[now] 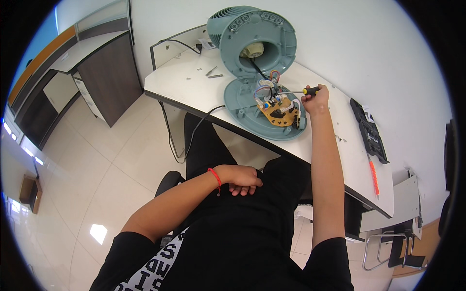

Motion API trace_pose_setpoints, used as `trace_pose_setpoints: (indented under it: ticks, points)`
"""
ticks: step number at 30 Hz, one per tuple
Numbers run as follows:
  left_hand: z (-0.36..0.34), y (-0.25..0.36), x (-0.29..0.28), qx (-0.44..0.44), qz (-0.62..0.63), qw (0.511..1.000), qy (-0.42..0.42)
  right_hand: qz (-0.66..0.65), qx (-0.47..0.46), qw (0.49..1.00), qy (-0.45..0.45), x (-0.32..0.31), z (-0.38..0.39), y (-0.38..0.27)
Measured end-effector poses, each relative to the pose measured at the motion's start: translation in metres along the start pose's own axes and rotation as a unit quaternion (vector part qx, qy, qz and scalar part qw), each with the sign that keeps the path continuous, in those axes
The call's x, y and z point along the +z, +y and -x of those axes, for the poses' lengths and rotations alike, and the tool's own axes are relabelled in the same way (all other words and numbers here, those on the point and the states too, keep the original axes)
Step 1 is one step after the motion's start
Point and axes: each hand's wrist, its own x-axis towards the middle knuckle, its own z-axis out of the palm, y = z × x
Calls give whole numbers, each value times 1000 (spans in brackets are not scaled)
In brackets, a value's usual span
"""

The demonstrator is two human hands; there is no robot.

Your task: The person disassembles a teal-colored fan on a white table, using a screwdriver to remove screws and detach the internal circuit board. The person manipulates wires and components within the fan's base, then reattaches the circuit board and secures it with screws.

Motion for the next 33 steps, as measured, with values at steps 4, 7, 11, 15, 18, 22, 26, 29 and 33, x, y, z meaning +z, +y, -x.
trace_pose_setpoints:
  ticks: [4, 7, 11, 15, 18, 22, 26, 29, 33]
  points:
    - [-1, -1, 0, 0, -3, 1000, -2, 1, -1, 1000, 0, 0, -3, 0]
    - [-2, -1, 0, 0, -7, 1000, 0, 3, -2, 1000, -2, 0, -3, 1]
    - [0, 0, -1, -8, -1, 1000, -3, 3, -3, 1000, -12, -2, -3, 0]
    - [-2, -2, 0, 1, -4, 1000, 0, 5, -3, 1000, -8, 0, 0, 1]
    - [-1, -2, -1, 2, 0, 1000, -1, 10, 2, 1000, -4, 1, 0, 0]
    - [-1, -1, -1, 4, 3, 1000, -1, 10, 3, 1000, -11, -2, -2, 0]
    - [-2, -3, -1, 4, 7, 1000, -1, 10, 2, 1000, -11, -2, -4, 0]
    - [-1, -3, 0, 8, 4, 1000, 1, 15, 2, 1000, -4, -1, -3, 1]
    - [-4, -4, -1, 11, 0, 1000, -1, 18, 2, 1000, -11, -4, -6, 1]
